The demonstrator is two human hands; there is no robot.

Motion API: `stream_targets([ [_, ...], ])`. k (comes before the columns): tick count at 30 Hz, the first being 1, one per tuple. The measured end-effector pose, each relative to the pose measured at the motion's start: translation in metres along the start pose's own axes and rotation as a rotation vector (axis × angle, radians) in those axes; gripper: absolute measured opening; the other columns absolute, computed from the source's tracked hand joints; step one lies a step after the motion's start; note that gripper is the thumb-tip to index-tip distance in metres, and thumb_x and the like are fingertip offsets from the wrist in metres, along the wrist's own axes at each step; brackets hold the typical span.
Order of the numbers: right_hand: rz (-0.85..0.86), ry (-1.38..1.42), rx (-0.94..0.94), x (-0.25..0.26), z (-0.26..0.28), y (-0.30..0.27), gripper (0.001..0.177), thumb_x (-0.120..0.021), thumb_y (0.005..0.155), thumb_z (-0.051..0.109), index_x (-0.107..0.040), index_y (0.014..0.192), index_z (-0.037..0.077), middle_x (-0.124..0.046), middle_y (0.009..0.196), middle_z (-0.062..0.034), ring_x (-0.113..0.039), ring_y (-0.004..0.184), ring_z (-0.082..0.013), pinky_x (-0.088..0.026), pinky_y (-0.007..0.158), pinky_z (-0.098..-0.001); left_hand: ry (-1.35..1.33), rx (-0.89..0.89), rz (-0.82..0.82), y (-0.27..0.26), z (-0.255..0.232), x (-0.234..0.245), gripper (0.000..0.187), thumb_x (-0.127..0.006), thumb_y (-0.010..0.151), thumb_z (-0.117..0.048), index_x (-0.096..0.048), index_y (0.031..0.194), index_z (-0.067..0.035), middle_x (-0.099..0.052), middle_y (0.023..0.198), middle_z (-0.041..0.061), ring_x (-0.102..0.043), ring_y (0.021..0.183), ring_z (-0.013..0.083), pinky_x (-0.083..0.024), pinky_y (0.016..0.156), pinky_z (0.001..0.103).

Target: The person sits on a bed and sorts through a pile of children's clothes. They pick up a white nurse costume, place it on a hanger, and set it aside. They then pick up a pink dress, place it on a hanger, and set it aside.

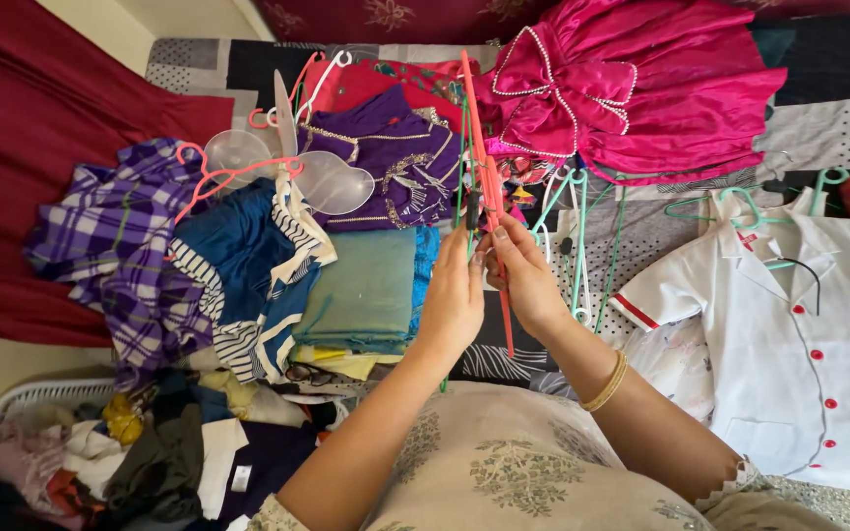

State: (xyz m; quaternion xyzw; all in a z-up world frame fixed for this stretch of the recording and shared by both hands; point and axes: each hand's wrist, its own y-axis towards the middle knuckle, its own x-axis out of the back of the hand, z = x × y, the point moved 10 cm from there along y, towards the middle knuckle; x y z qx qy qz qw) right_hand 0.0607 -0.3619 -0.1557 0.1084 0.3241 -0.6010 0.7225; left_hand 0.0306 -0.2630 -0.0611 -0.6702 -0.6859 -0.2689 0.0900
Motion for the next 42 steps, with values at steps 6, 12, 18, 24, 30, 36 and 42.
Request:
stream_targets([
  [6,-0.050,-0.112,0.121,0.025,0.008,0.012,0.038,-0.055,0.109,0.025,-0.054,0.145,0.011,-0.048,0.082,0.0081,-0.037,0.062,-0.0005,-0.029,0.051,-0.0171,0.199,0.104,0.037,-0.001,0.019,0.013,0.034,-0.048,0.107,-0.020,-0.051,0.139,-0.009,-0.067,0.121,0.019,-0.065,0.108,0.0402,-0.052,0.087,0.048],
  [12,-0.313,-0.584,0.333,0.075,0.085,0.014,0.038,-0.056,0.107,0.029,-0.059,0.139,0.009,-0.051,0.082,0.0107,-0.042,0.065,0.0001,-0.035,0.054,-0.0176,0.446,0.247,0.096,0.024,0.047,0.087,0.030,-0.052,0.103,-0.030,-0.061,0.130,-0.020,-0.075,0.092,0.008,-0.072,0.080,0.0332,-0.053,0.066,0.048],
  [18,-0.242,-0.876,0.380,0.065,0.137,0.013,0.042,-0.057,0.110,0.029,-0.062,0.142,0.004,-0.057,0.089,0.0067,-0.045,0.075,-0.0023,-0.037,0.063,-0.0196,0.568,-0.315,0.234,0.043,0.010,0.123,0.023,-0.064,0.095,-0.028,-0.071,0.113,-0.015,-0.075,0.100,0.005,-0.071,0.087,0.0300,-0.054,0.069,0.044],
  [24,-0.013,-1.166,0.108,0.024,0.104,0.029,0.046,-0.050,0.106,0.038,-0.069,0.130,0.004,-0.074,0.099,-0.0023,-0.063,0.089,-0.0079,-0.052,0.082,-0.0280,0.388,-0.430,0.380,0.058,0.007,0.131,0.021,-0.069,0.092,-0.022,-0.073,0.112,-0.016,-0.074,0.102,0.004,-0.069,0.092,0.0284,-0.054,0.073,0.043],
  [30,0.240,-1.129,0.043,-0.030,0.056,0.013,0.050,-0.047,0.105,0.042,-0.071,0.129,0.005,-0.076,0.097,-0.0049,-0.063,0.084,-0.0115,-0.055,0.079,-0.0297,0.325,-0.456,0.386,0.057,0.013,0.130,0.032,-0.069,0.089,-0.017,-0.073,0.120,-0.021,-0.067,0.098,0.003,-0.068,0.087,0.0263,-0.054,0.072,0.041],
  [36,0.178,-1.093,-0.231,-0.022,0.017,0.003,0.050,-0.045,0.109,0.039,-0.075,0.118,0.000,-0.052,0.073,-0.0074,-0.046,0.069,-0.0168,-0.041,0.062,-0.0323,0.244,-0.485,0.322,0.046,0.032,0.125,0.029,-0.071,0.090,-0.018,-0.073,0.119,-0.019,-0.067,0.102,0.002,-0.067,0.091,0.0250,-0.055,0.074,0.039],
  [42,0.218,-1.246,-0.194,-0.046,-0.004,0.006,0.040,-0.060,0.098,0.031,-0.070,0.127,0.006,-0.056,0.073,-0.0019,-0.049,0.068,-0.0114,-0.042,0.060,-0.0298,0.274,-0.402,0.270,0.047,0.085,0.116,0.021,-0.071,0.092,-0.031,-0.074,0.109,-0.020,-0.074,0.099,-0.002,-0.065,0.096,0.0252,-0.054,0.080,0.040],
])
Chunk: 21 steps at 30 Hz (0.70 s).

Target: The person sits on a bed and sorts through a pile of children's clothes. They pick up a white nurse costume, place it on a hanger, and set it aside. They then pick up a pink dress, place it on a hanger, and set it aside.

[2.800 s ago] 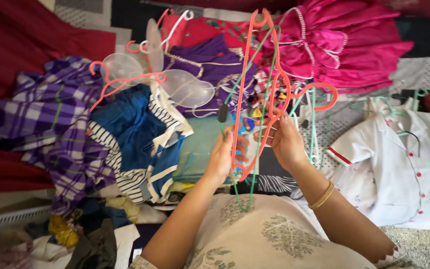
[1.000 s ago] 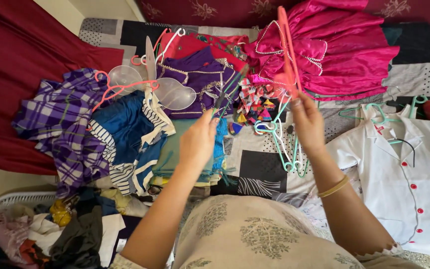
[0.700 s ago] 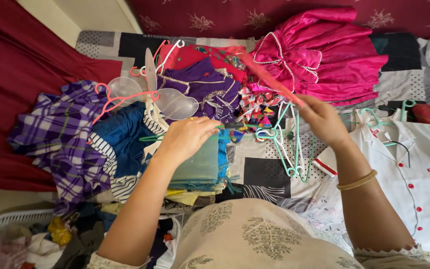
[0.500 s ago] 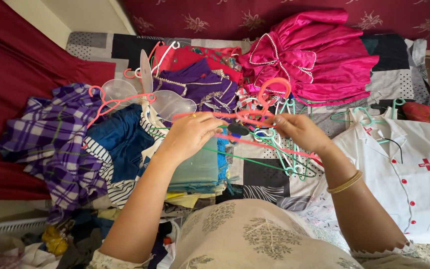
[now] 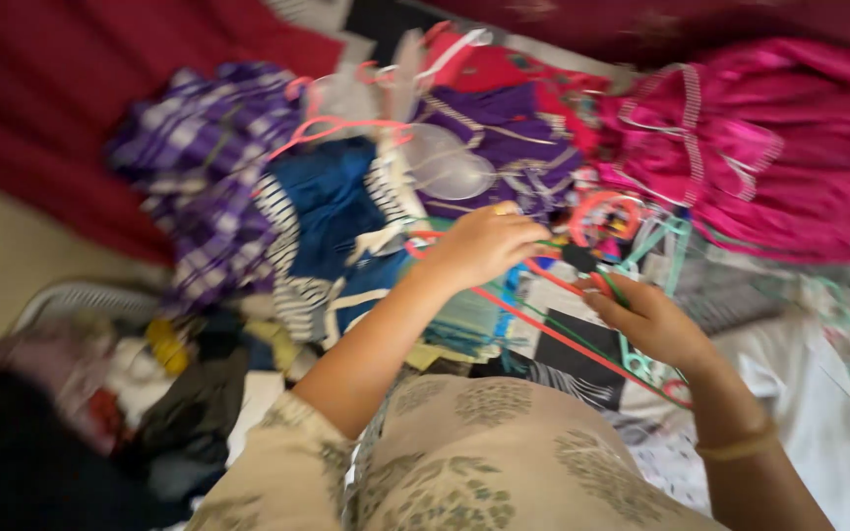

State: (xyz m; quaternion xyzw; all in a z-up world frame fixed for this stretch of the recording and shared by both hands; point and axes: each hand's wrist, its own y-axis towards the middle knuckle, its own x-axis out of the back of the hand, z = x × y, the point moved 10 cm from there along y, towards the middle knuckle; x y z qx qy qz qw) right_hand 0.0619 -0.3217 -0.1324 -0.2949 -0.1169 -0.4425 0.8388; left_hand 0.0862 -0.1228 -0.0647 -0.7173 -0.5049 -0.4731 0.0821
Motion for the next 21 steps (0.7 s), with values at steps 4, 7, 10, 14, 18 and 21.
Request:
stream_targets([
  [4,-0.030,-0.060,0.282,-0.004,0.028,0.015,0.037,-0.057,0.104,0.030,-0.067,0.126,0.002,-0.068,0.091,0.0050,-0.059,0.084,-0.0058,-0.048,0.072,-0.0255,0.029,0.074,-0.010,-0.015,0.034,0.006,0.021,-0.071,0.092,-0.035,-0.075,0.107,-0.021,-0.073,0.096,-0.001,-0.064,0.099,0.0251,-0.048,0.090,0.045],
  [7,-0.091,-0.135,0.098,-0.004,0.023,0.032,0.040,-0.060,0.102,0.035,-0.070,0.126,0.005,-0.058,0.078,0.0009,-0.049,0.073,-0.0088,-0.043,0.063,-0.0297,0.066,0.173,-0.174,-0.031,0.069,0.033,0.031,-0.074,0.089,-0.040,-0.072,0.110,-0.017,-0.070,0.102,0.004,-0.064,0.103,0.0277,-0.046,0.093,0.047],
  [10,-0.120,-0.216,-0.184,0.004,0.014,0.046,0.042,-0.063,0.096,0.039,-0.076,0.120,0.008,-0.052,0.063,-0.0050,-0.042,0.061,-0.0142,-0.038,0.056,-0.0354,0.015,0.353,-0.382,-0.061,0.131,0.061,0.039,-0.074,0.090,-0.040,-0.068,0.117,-0.012,-0.067,0.113,0.011,-0.064,0.105,0.0323,-0.048,0.088,0.045],
  [14,-0.149,-0.345,-0.351,0.007,0.007,0.058,0.050,-0.062,0.100,0.049,-0.076,0.110,0.002,-0.048,0.059,-0.0086,-0.042,0.057,-0.0157,-0.037,0.054,-0.0375,-0.033,0.633,-0.452,-0.120,0.240,0.059,0.037,-0.074,0.091,-0.034,-0.067,0.116,-0.008,-0.067,0.113,0.016,-0.064,0.109,0.0370,-0.050,0.093,0.045],
  [18,-0.212,-0.302,-0.366,0.007,-0.005,0.060,0.050,-0.062,0.098,0.048,-0.074,0.101,-0.001,-0.049,0.058,-0.0068,-0.041,0.057,-0.0152,-0.036,0.052,-0.0366,0.105,0.905,-0.405,-0.183,0.354,0.041,0.041,-0.078,0.085,-0.031,-0.068,0.118,-0.008,-0.066,0.120,0.018,-0.061,0.115,0.0384,-0.049,0.098,0.045],
  [21,-0.290,-0.206,-0.394,0.011,-0.018,0.054,0.049,-0.062,0.100,0.047,-0.073,0.099,-0.001,-0.046,0.061,-0.0043,-0.039,0.059,-0.0131,-0.034,0.052,-0.0371,0.206,1.079,-0.277,-0.227,0.430,0.031,0.055,-0.080,0.082,-0.030,-0.062,0.127,-0.005,-0.060,0.129,0.022,-0.056,0.121,0.0412,-0.046,0.102,0.047],
])
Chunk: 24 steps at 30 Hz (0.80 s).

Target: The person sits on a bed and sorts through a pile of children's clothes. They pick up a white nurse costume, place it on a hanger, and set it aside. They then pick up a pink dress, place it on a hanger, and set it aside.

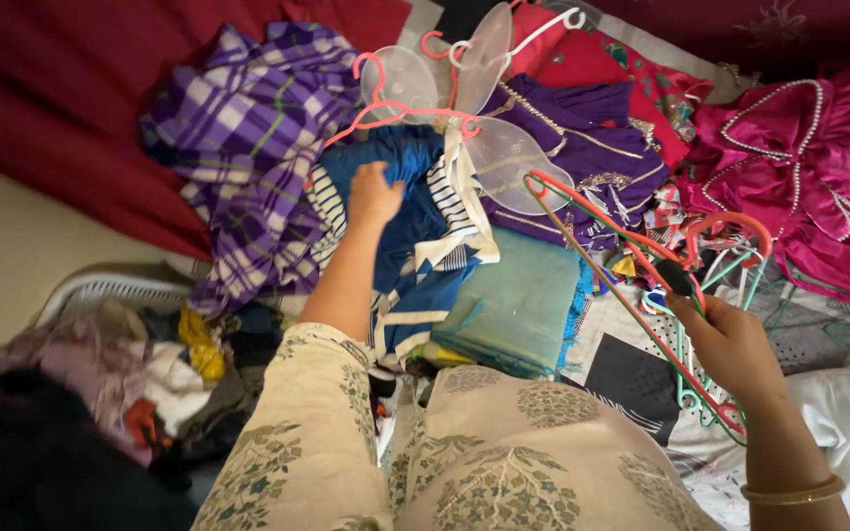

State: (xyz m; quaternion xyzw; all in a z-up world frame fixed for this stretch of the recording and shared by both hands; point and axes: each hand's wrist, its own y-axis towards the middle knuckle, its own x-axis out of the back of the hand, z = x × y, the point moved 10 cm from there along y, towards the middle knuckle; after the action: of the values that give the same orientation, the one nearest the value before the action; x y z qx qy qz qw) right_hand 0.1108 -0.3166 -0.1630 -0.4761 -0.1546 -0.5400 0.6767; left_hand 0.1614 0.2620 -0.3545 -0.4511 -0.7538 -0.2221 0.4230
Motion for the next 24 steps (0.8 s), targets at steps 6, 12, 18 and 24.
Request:
stream_targets([
  [6,-0.159,0.037,-0.058,0.019,-0.023,-0.019,0.050,-0.061,0.103,0.045,-0.069,0.095,-0.003,-0.045,0.060,-0.0027,-0.039,0.060,-0.0112,-0.033,0.053,-0.0359,0.229,-0.083,-0.042,0.078,0.048,0.003,0.084,-0.081,0.080,-0.023,-0.041,0.147,0.006,-0.044,0.152,0.026,-0.042,0.138,0.0425,-0.035,0.114,0.046],
  [12,-0.222,0.078,-0.204,0.022,-0.043,-0.039,0.046,-0.058,0.105,0.045,-0.067,0.097,0.000,-0.044,0.061,-0.0047,-0.040,0.058,-0.0135,-0.033,0.052,-0.0365,0.451,0.068,0.191,0.090,0.032,0.024,0.107,-0.088,0.070,-0.042,-0.035,0.153,0.001,-0.044,0.153,0.021,-0.040,0.143,0.0352,-0.032,0.112,0.048],
  [18,-0.228,0.155,-0.143,0.014,-0.033,-0.042,0.043,-0.059,0.102,0.042,-0.069,0.098,0.000,-0.045,0.060,-0.0025,-0.039,0.059,-0.0116,-0.034,0.051,-0.0358,0.354,-0.017,0.420,0.081,0.004,0.019,0.049,-0.060,0.099,-0.054,-0.064,0.120,-0.010,-0.069,0.117,0.021,-0.063,0.111,0.0429,-0.050,0.092,0.054],
  [24,-0.194,0.089,-0.080,0.005,-0.015,-0.033,0.040,-0.061,0.100,0.039,-0.071,0.108,0.001,-0.047,0.056,-0.0060,-0.040,0.057,-0.0107,-0.037,0.051,-0.0347,0.260,-0.258,0.176,0.049,-0.076,0.103,0.041,-0.056,0.104,-0.047,-0.067,0.101,-0.008,-0.071,0.092,0.024,-0.066,0.090,0.0479,-0.050,0.075,0.058],
])
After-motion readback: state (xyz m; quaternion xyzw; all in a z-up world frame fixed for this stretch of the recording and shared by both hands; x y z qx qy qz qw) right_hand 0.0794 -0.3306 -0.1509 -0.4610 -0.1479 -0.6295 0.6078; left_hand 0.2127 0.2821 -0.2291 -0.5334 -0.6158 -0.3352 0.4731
